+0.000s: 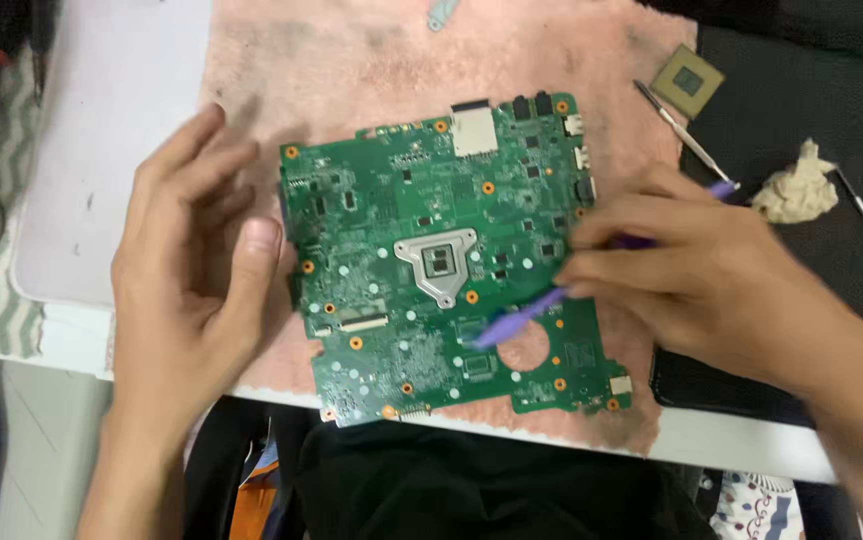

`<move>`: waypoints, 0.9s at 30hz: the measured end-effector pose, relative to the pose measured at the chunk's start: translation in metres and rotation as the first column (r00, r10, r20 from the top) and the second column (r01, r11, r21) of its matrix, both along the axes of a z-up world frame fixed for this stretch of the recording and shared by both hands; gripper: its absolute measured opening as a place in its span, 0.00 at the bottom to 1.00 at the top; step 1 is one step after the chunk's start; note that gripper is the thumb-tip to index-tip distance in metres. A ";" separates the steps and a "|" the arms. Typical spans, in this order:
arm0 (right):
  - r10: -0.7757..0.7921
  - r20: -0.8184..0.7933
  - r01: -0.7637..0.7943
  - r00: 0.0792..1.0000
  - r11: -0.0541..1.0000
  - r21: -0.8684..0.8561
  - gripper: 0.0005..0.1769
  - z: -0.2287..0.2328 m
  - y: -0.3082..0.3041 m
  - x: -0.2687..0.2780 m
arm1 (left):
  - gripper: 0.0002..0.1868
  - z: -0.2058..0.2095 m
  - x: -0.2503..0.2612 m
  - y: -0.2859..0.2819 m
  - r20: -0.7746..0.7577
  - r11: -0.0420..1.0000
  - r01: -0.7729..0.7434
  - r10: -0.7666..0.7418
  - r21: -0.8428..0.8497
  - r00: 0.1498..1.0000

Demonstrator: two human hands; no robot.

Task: The person cleans a green circuit board using a purple toothbrush. They scrub both sides of the board, flipping it over to reach the other side, and work over a pink cloth on a cluttered desk.

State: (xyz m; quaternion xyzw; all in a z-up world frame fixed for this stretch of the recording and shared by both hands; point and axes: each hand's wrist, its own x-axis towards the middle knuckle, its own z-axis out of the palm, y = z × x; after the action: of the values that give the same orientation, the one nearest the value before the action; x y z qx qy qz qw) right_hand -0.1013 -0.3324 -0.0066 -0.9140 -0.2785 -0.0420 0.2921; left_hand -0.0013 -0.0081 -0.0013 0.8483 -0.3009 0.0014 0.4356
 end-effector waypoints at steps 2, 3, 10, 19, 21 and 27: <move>-0.110 0.015 0.110 0.994 0.993 -0.037 0.05 -0.002 -0.014 -0.001 | 0.17 -0.008 0.001 -0.004 0.077 0.999 -0.028 0.030 -0.020 0.997; -0.222 0.030 0.224 0.975 0.972 -0.068 0.05 -0.003 -0.021 -0.002 | 0.15 -0.011 0.000 -0.005 0.150 0.998 -0.050 0.055 -0.037 0.987; -0.111 0.054 0.114 0.992 0.992 -0.047 0.07 0.001 -0.009 0.009 | 0.14 -0.019 0.001 -0.005 0.283 0.999 0.035 -0.045 0.041 0.958; -0.114 0.066 0.117 0.991 0.992 -0.050 0.08 0.001 -0.007 0.014 | 0.13 -0.016 0.003 -0.007 0.271 0.999 -0.023 0.013 0.034 0.963; -0.207 0.029 0.209 0.978 0.973 -0.099 0.07 0.008 -0.019 0.010 | 0.15 -0.015 0.003 -0.007 0.247 0.999 -0.024 0.014 0.040 0.969; -0.127 0.071 0.129 0.989 0.991 -0.027 0.07 -0.002 -0.001 0.025 | 0.15 -0.019 0.004 -0.005 0.245 0.998 -0.037 0.023 0.051 0.969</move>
State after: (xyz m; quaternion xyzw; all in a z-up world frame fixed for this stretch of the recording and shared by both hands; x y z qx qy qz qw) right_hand -0.0765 -0.3338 -0.0088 -0.9324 -0.2297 -0.0880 0.2647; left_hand 0.0025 -0.0133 -0.0207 0.8578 -0.3392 0.1040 0.3719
